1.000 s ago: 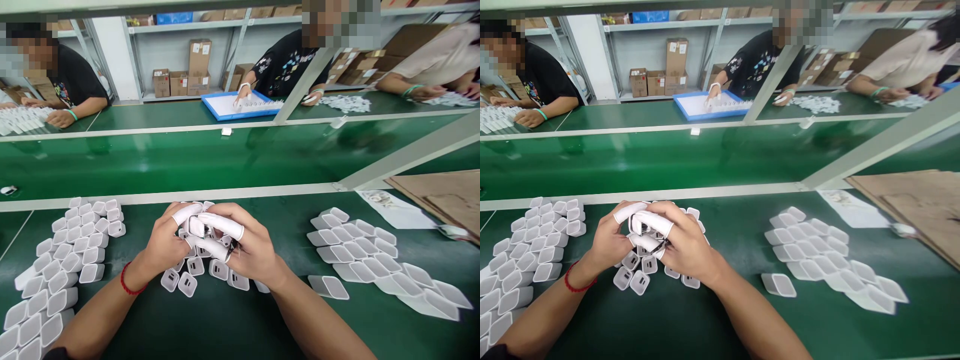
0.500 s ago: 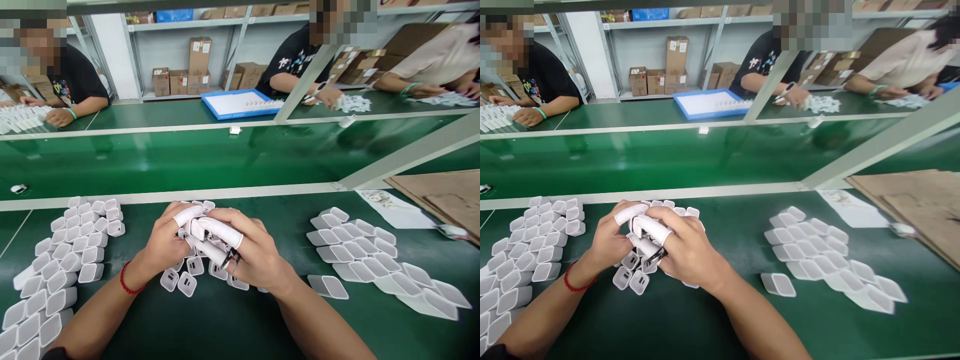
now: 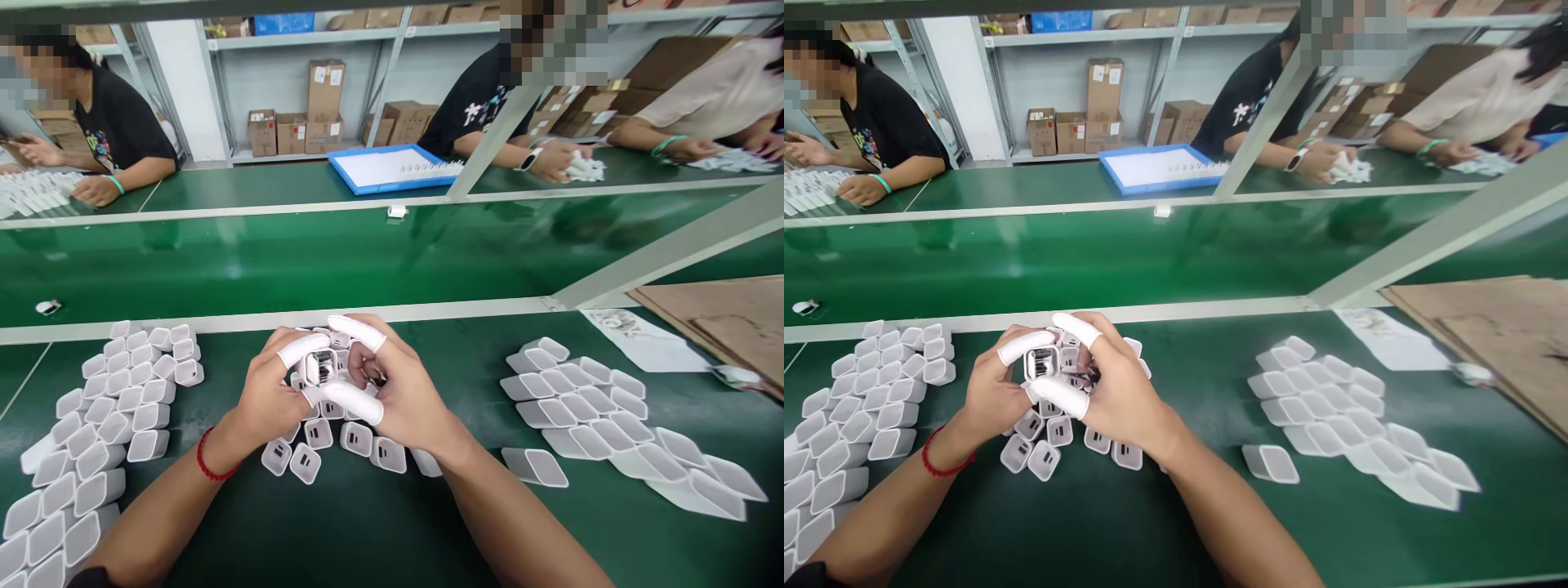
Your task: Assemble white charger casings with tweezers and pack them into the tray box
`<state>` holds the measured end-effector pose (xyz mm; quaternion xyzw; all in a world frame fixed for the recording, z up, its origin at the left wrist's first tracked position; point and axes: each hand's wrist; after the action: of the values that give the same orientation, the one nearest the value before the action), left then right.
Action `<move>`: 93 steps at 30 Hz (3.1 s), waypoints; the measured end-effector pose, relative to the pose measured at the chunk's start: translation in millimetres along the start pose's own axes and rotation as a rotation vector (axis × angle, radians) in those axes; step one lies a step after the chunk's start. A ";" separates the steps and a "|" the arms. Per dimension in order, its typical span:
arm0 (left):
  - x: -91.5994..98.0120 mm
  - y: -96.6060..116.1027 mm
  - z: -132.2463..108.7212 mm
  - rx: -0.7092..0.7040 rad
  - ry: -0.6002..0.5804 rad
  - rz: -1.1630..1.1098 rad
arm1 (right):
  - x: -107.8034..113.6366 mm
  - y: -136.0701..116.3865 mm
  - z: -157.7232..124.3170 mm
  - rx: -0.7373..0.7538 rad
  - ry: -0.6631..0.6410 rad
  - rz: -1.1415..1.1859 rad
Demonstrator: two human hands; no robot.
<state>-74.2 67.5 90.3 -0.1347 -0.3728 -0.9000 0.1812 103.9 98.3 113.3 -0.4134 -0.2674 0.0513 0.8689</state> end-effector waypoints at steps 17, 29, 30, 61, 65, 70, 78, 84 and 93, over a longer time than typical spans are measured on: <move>-4.7 5.0 -1.1 -0.109 0.080 0.044 | -22.0 1.5 2.8 -0.324 -0.065 0.462; -3.9 13.5 -0.5 -0.153 0.059 0.054 | -29.8 -2.1 -0.2 -0.324 0.001 0.588; -3.8 13.5 -0.7 -0.155 0.060 0.052 | -30.3 -1.9 -0.8 -0.326 0.011 0.585; -1.2 7.6 -0.6 -0.105 0.058 -0.008 | -29.0 -6.8 2.1 -0.474 0.063 0.572; -1.8 5.9 -2.4 -0.162 0.015 0.031 | -34.9 -5.2 2.5 -0.473 0.115 0.589; -5.0 3.2 -3.0 -0.113 0.049 0.041 | -37.3 -1.7 4.9 -0.511 0.127 0.637; -2.6 -3.4 -4.3 0.192 0.050 -0.086 | -21.9 0.8 10.9 -0.564 0.003 0.565; -1.6 -2.0 0.9 0.513 0.112 -0.611 | -2.0 7.6 12.2 -0.472 0.234 0.339; -1.1 -0.5 3.2 0.548 0.105 -0.863 | 34.1 -1.0 -3.6 -0.238 0.348 0.178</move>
<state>-73.1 70.3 91.7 0.1295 -0.6071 -0.7676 -0.1597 134.7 105.8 126.6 -0.5378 -0.0804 0.0237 0.8389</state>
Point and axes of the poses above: each hand's wrist, its own z-axis towards the middle knuckle, its own x-axis out of the back of the hand, y = z × x, and after that the axes turned 1 degree about z, right-handed
